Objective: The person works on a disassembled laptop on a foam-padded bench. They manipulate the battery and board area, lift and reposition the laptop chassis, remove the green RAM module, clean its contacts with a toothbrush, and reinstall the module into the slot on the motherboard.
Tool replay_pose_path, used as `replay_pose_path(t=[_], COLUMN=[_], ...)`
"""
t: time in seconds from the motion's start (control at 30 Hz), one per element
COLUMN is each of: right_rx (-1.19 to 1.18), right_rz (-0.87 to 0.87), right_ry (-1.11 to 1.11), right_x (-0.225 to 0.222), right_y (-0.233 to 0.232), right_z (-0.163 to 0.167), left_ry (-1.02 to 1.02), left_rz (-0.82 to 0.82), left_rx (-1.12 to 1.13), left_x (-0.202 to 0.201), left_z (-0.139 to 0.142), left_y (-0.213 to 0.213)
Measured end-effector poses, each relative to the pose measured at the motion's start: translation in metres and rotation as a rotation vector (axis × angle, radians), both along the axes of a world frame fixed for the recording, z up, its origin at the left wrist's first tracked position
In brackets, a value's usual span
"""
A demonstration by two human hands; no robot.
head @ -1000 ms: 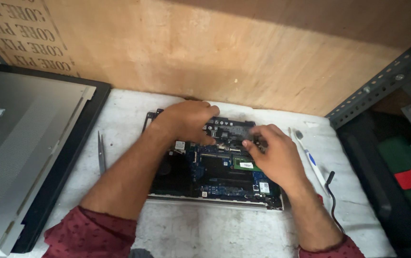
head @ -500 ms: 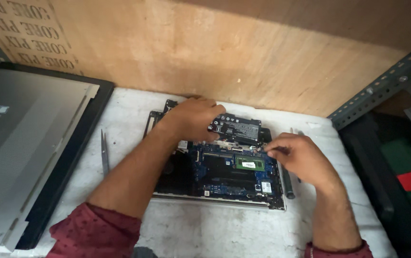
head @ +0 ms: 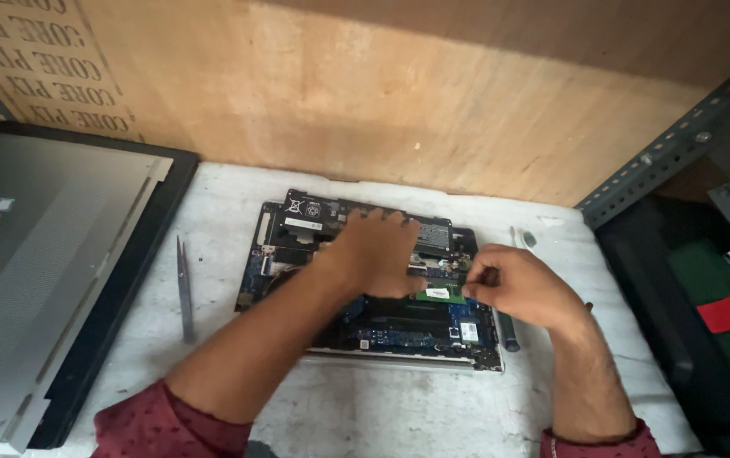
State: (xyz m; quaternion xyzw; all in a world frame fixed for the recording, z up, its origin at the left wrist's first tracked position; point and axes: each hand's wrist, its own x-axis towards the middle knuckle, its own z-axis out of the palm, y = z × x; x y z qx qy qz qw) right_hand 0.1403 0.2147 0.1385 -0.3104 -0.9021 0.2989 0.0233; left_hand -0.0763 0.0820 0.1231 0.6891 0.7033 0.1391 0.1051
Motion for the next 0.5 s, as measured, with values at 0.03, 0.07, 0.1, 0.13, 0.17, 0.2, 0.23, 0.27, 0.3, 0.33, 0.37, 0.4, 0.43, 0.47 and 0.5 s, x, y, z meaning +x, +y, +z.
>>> replay_pose_path(t=[0.03, 0.07, 0.1, 0.13, 0.17, 0.2, 0.23, 0.27, 0.3, 0.33, 0.37, 0.4, 0.43, 0.47, 0.5], right_rx=[-0.019, -0.039, -0.035, -0.032, -0.028, -0.036, -0.045, -0.056, -0.059, -0.061, -0.063, -0.079, -0.094, -0.109, -0.137], right_rz=[0.002, 0.002, 0.010, 0.018, 0.024, 0.011, -0.003, -0.017, -0.002, 0.014, 0.030, 0.052, 0.075, 0.098, 0.089], right_ry=[0.004, 0.008, 0.011, 0.015, 0.019, 0.011, 0.002, -0.007, -0.003, 0.003, 0.009, 0.031, 0.053, 0.074, 0.067], right_x=[0.000, 0.000, 0.000, 0.001, 0.001, 0.002, 0.003, 0.004, 0.005, 0.006, 0.007, 0.008, 0.009, 0.009, 0.010], right_y=[0.000, -0.001, -0.001, 0.000, 0.000, 0.002, 0.003, 0.005, 0.007, 0.009, 0.011, 0.012, 0.013, 0.014, 0.014], right_z=[0.000, 0.000, 0.000, -0.001, -0.002, -0.003, -0.004, -0.006, -0.008, -0.010, -0.011, -0.012, -0.012, -0.011, -0.009], left_ry=[0.020, 0.023, 0.026, 0.030, 0.025, 0.019, 0.012, 0.002, -0.009, -0.019, -0.028, -0.036, -0.044, -0.042, -0.038], left_rz=[0.016, 0.028, 0.038, 0.048, 0.046, 0.044, 0.041, 0.041, 0.041, 0.042, 0.041, 0.040, 0.040, 0.021, 0.000], left_rx=[0.015, -0.010, -0.037, -0.063, -0.078, -0.094, -0.111, -0.128, -0.145, -0.162, -0.169, -0.174, -0.178, -0.148, -0.119], left_x=[0.004, 0.005, 0.006, 0.007, 0.006, 0.006, 0.006, 0.007, 0.007, 0.007, 0.007, 0.006, 0.006, 0.004, 0.002], left_z=[0.000, 0.000, 0.000, 0.000, 0.000, 0.000, 0.000, -0.001, -0.001, -0.002, -0.003, -0.004, -0.004, -0.005, -0.006], left_y=[-0.001, -0.002, -0.002, -0.002, -0.002, -0.001, 0.000, 0.000, 0.001, 0.001, 0.002, 0.002, 0.003, 0.004, 0.004])
